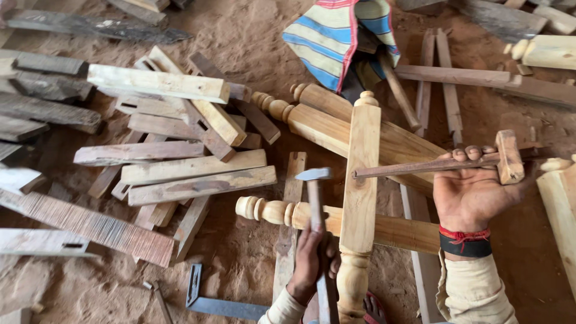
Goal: The person uses a chisel and mallet to carve a mortise into a wooden spindle. They measure the piece with a ruler and mark it with a pencil before continuing to chip away wood to form the joint.
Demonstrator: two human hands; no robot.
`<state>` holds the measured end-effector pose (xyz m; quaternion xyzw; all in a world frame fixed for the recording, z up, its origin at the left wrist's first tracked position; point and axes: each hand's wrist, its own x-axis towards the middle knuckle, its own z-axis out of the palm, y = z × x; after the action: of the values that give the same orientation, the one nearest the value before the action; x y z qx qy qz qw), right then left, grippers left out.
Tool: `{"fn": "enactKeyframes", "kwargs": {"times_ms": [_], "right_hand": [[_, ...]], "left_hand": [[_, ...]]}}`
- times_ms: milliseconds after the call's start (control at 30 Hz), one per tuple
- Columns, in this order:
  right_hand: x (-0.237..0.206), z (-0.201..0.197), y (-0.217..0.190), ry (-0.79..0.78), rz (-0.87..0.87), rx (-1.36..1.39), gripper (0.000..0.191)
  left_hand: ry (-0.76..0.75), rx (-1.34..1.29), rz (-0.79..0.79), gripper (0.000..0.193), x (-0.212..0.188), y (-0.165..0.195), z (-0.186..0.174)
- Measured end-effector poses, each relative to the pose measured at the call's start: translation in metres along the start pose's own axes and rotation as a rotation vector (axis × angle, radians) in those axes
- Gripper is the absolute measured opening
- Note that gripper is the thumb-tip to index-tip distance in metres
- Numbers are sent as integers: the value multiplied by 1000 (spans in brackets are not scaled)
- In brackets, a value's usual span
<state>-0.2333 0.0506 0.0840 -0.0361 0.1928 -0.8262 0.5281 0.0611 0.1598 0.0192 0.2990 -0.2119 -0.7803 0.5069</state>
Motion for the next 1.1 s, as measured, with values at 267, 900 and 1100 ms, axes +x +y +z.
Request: {"fn": "enactKeyframes", "kwargs": {"times_ms": [267,900,1100], "right_hand": [[-5,-10,9,-61,-45,-20,67],[-13,-5,26,-59,-35,60,50],[-24,5,50,-71,11,39,66]], "left_hand": [[25,-82,-74,42,-1,-5,1],[119,-94,-95,46,-1,-10,-8],[167,-111,-161,43,-6,6,-13]]}}
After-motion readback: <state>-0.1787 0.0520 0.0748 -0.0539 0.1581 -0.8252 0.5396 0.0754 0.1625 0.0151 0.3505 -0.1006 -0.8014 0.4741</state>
